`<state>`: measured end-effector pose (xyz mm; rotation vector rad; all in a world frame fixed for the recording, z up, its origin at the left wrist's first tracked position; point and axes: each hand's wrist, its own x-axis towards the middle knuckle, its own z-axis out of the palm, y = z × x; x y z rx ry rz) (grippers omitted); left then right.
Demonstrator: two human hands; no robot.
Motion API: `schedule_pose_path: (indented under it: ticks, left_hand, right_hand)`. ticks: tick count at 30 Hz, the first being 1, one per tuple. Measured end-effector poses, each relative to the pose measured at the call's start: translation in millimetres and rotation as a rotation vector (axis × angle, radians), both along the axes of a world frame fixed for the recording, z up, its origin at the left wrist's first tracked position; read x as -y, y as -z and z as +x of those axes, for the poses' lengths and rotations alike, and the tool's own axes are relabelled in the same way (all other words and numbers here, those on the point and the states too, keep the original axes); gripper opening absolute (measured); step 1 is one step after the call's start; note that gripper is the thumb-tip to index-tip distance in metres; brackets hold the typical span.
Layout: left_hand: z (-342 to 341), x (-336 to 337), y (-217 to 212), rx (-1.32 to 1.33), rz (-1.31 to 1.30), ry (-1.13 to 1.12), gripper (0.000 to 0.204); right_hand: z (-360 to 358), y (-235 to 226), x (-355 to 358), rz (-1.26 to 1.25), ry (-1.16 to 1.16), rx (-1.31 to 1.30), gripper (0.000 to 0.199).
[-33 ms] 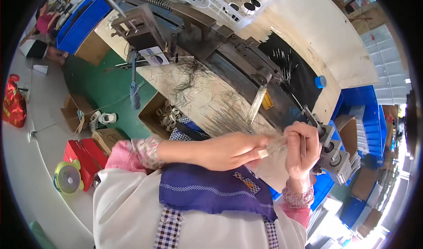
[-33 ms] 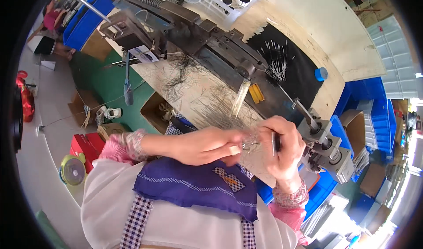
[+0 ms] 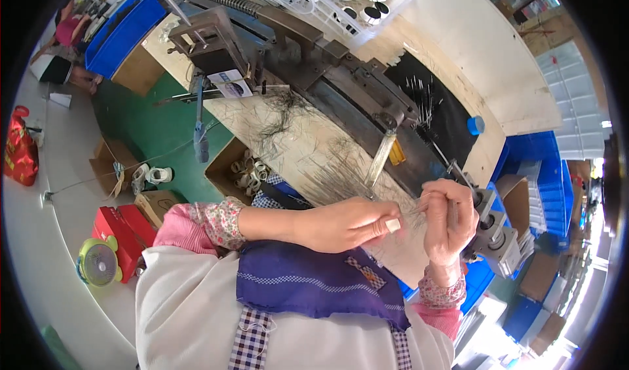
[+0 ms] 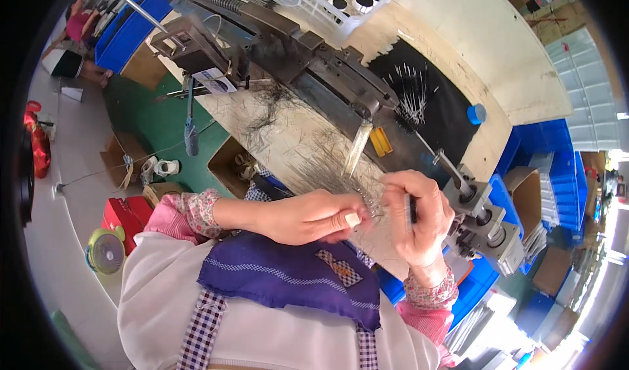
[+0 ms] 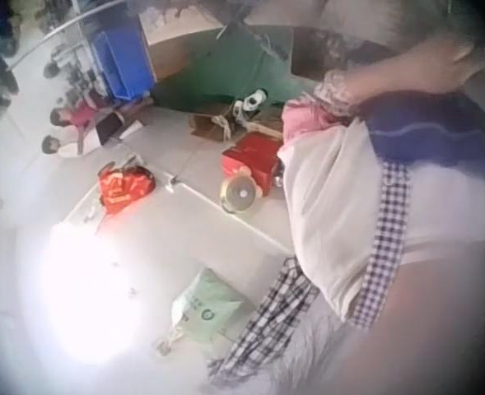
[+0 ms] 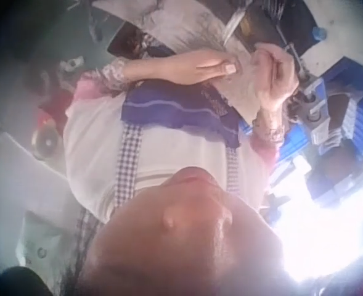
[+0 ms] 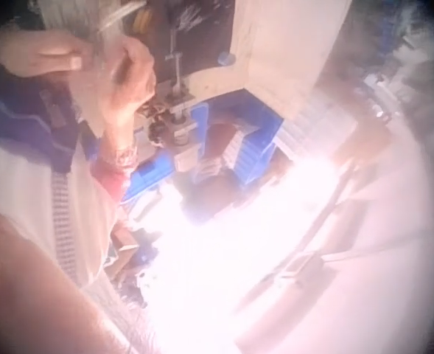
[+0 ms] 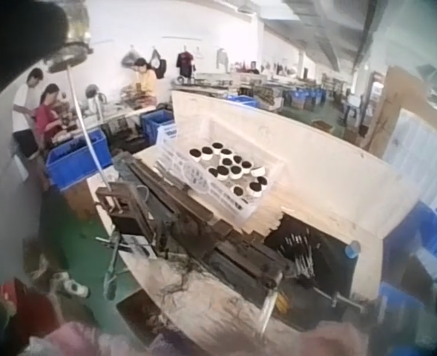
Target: Processing and assembling small electronic components using a manual winding or clamping machine at a workshop bench.
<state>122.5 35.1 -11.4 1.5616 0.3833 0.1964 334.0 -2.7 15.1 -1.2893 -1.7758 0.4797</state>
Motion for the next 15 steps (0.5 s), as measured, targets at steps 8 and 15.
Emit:
schedule_pose_path:
  ticks: [8, 15]
  left_hand:
    - [14, -9, 85, 0.241, -0.098, -0.509, 0.024]
    - [36, -11, -24, 0.572, -1.008, -0.365, 0.020]
  right_hand:
    - [49, 6, -37, 0.016, 0.218, 0.348, 0.017]
    - [46, 17, -53, 0.140, 0.066, 0.598, 0.028]
